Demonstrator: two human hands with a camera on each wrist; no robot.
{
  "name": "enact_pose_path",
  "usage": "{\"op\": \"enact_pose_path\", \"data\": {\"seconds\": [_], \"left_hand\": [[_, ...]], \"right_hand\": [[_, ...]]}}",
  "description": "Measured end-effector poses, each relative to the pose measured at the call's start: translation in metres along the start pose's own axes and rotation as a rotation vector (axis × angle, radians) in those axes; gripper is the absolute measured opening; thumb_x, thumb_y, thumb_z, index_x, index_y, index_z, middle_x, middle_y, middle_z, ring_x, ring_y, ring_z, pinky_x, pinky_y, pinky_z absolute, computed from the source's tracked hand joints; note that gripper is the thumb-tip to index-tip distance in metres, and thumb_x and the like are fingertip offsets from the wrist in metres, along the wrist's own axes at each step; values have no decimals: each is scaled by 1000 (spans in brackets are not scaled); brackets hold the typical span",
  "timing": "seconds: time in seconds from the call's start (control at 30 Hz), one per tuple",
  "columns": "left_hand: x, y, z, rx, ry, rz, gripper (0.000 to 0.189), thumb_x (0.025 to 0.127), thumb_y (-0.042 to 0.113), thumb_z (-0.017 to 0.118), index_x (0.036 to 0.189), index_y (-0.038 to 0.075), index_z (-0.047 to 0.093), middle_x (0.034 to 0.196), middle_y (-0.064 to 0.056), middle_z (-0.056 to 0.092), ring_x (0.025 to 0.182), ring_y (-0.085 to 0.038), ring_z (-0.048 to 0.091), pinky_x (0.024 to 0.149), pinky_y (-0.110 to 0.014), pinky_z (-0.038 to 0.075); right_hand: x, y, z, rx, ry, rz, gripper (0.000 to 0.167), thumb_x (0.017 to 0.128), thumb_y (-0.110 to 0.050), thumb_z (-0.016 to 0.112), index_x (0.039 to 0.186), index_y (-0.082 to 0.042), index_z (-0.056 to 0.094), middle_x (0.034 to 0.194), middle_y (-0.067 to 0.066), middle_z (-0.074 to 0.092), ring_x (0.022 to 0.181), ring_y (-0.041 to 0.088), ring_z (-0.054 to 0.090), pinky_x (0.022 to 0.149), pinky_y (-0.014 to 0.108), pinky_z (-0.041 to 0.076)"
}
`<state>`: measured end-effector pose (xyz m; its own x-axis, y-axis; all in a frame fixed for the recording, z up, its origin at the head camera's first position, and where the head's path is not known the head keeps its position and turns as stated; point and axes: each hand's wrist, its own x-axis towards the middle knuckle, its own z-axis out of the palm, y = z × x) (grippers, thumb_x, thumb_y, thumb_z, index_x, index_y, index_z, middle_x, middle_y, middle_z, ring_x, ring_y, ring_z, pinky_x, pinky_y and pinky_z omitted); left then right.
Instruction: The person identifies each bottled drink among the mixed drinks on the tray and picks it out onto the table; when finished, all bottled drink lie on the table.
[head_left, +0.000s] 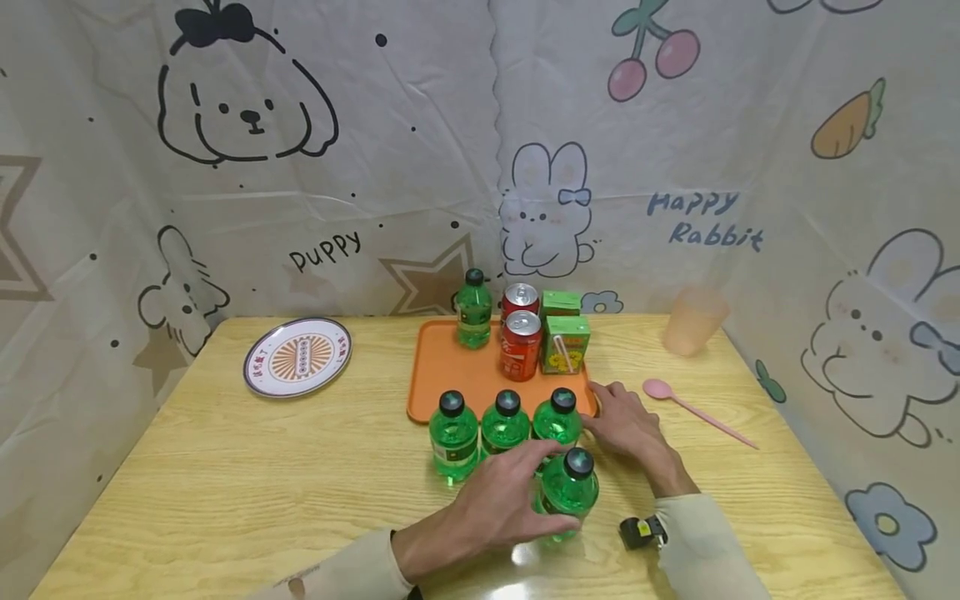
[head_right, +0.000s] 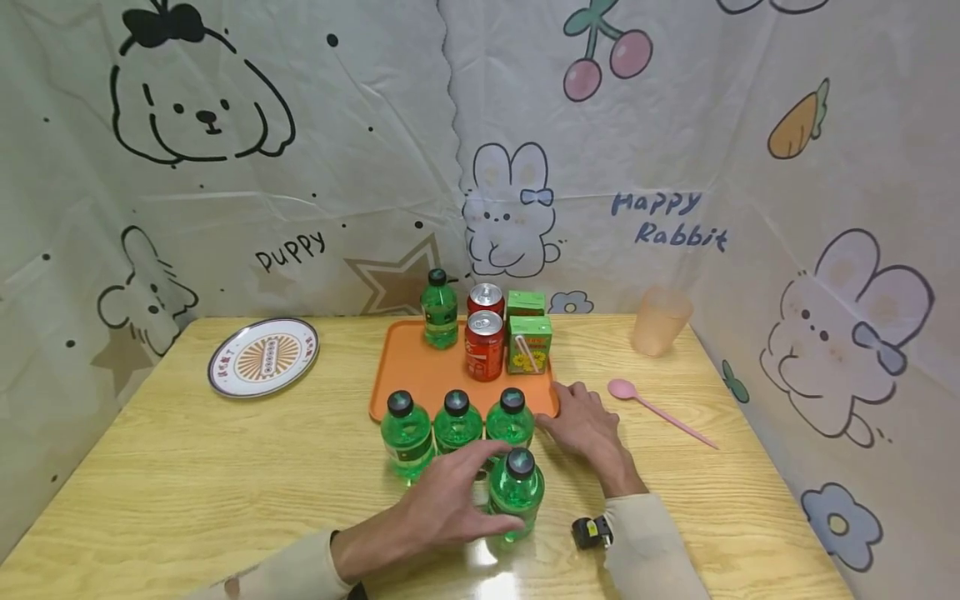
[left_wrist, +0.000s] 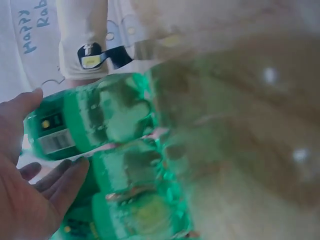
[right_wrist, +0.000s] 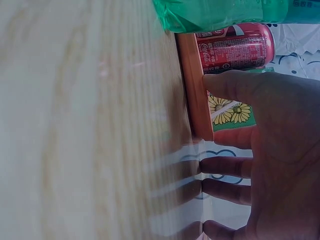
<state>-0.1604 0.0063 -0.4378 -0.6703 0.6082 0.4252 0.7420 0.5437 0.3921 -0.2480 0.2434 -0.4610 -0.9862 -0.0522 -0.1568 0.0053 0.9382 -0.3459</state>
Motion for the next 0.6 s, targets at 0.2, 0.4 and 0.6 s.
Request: {"op": "enact_pose_path", "data": {"seconds": [0.2, 0.4, 0.6], "left_hand": [[-8, 0, -17, -33, 122, 45, 68, 77, 62, 70, 123, 15, 54, 108, 2, 63, 83, -4, 59, 69, -11, 48], [-9, -3, -37, -48, 250, 183, 60, 84, 55, 67, 124, 13, 53, 117, 1, 58, 98, -8, 60, 85, -19, 51], [-2, -8, -62, 4, 319, 197, 61, 91, 58, 53, 131, 13, 51, 127, -4, 58, 111, -15, 60, 93, -30, 51]], "right_hand": [[0, 0, 0, 14, -9, 4, 79, 90, -63, 51, 149, -13, 37, 133, 18, 47, 119, 39, 46, 84, 68, 40], [1, 0, 1, 18, -15, 12, 82, 89, -66, 50, 150, -13, 36, 132, 18, 48, 120, 39, 45, 87, 69, 39], [0, 0, 1, 18, -15, 7, 81, 89, -65, 51, 149, -12, 36, 131, 17, 48, 119, 38, 46, 85, 69, 39]]}}
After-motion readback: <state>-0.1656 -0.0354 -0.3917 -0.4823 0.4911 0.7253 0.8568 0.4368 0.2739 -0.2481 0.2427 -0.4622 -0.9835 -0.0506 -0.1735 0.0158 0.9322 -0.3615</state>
